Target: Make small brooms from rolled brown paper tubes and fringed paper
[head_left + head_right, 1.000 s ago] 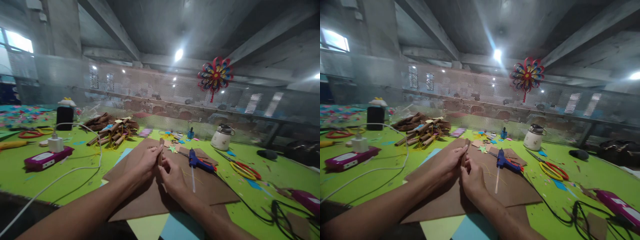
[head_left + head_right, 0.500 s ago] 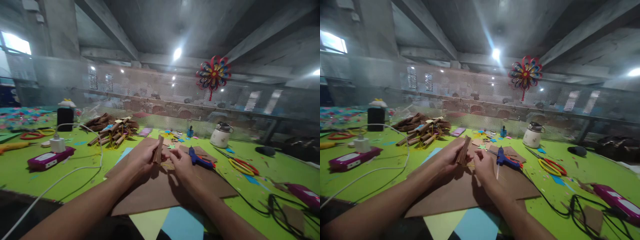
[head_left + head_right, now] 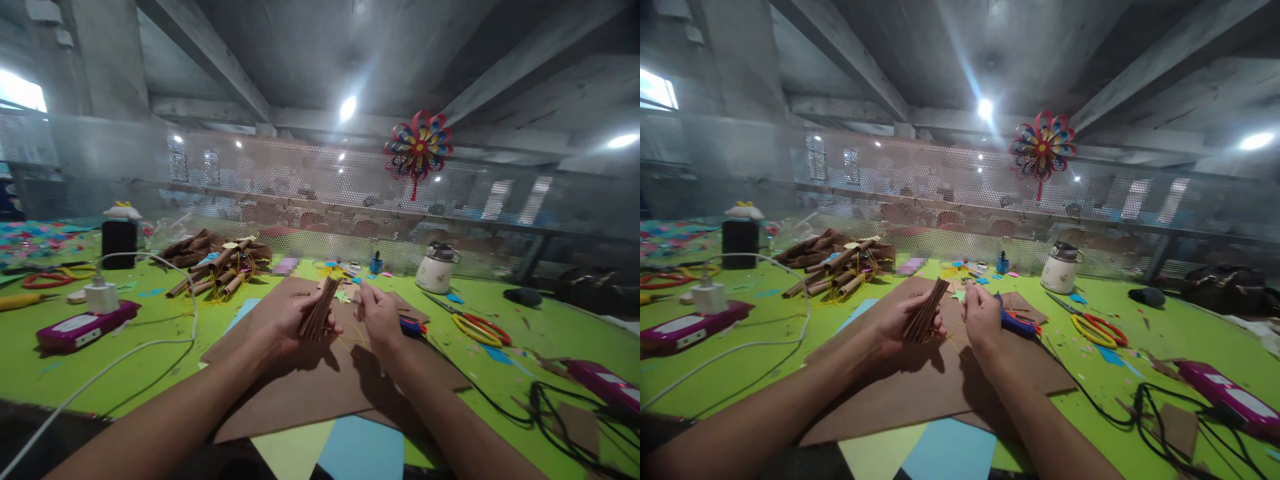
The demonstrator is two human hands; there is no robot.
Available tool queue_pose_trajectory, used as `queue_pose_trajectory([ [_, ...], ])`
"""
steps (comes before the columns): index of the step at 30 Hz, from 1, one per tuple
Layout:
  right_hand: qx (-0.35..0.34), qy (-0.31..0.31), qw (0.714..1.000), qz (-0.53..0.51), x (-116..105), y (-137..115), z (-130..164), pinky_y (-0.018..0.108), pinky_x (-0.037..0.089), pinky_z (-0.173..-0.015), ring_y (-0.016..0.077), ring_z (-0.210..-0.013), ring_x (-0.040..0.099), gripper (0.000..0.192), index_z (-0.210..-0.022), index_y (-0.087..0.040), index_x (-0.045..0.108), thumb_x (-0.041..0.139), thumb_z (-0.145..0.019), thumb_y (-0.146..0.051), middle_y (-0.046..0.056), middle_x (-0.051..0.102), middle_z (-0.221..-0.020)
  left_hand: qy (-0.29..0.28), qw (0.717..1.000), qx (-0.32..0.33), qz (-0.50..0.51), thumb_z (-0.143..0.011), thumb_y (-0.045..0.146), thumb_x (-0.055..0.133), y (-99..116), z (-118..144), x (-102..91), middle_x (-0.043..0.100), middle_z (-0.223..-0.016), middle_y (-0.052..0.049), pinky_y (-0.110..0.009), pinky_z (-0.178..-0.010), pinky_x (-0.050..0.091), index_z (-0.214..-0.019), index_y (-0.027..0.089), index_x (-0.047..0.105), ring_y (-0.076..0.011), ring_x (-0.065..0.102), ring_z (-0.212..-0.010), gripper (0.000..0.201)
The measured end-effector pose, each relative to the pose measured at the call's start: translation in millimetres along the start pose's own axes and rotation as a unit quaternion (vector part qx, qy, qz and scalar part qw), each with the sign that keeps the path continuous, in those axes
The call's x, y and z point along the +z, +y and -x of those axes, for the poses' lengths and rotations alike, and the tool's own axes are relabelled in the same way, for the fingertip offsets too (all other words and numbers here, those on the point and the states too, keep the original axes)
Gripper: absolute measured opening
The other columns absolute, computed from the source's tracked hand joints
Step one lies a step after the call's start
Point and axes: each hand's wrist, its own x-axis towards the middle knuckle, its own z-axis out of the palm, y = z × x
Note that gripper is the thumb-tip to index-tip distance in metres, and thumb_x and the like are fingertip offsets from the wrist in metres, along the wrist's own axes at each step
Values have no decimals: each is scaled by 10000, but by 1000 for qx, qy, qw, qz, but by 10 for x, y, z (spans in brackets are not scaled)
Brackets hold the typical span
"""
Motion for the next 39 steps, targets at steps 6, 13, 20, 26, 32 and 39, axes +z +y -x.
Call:
queue_pose_trajectory([
  [6,-8,-23,1000,6,-16,-101,0,258,429,-572,124,-529,485,266,-707,-202,527,616,-750,-449,-43,511,-557,-32,999,2,-22,-831,450,549,-13,10,-14,636,-688,-82,-364,-731,477,-855,127,625,-236,652,-700,332],
  [13,18,10,998,-62,8,-175,29,223,310,-383,78,-364,307,399,-597,-226,412,586,-760,-545,-106,325,-437,-43,999,16,-29,-844,444,522,-13,18,13,628,-670,-76,-380,-752,471,-856,138,621,-214,631,-657,322],
  [20,-28,67,997,-9,-55,-111,-60,248,444,-547,117,-552,503,275,-743,-191,543,650,-705,-441,-33,540,-616,-46,998,6,-46,-846,459,503,-18,16,-7,621,-664,-75,-357,-741,471,-790,132,613,-205,624,-649,350],
  [26,-57,67,987,133,-160,-100,-89,300,465,-669,189,-728,571,272,-595,-174,583,585,-759,-391,32,590,-672,-47,998,-10,-52,-849,461,501,-14,31,19,622,-673,-87,-353,-764,461,-777,113,625,-208,630,-677,376],
  [32,-118,-46,972,199,-148,-228,-52,421,441,-882,262,-1139,499,535,-1236,-236,540,619,-708,-255,102,519,-1281,-61,997,-22,-48,-853,441,498,-29,50,10,628,-698,-96,-357,-776,464,-789,117,630,-207,632,-687,356],
  [39,-199,-272,917,213,-190,-412,-20,423,342,-1022,219,-1203,463,499,-1170,-246,601,561,-694,-103,70,547,-1260,-102,988,-57,-102,-867,389,472,2,129,100,645,-769,-132,-336,-681,475,-841,99,654,-227,633,-721,344],
])
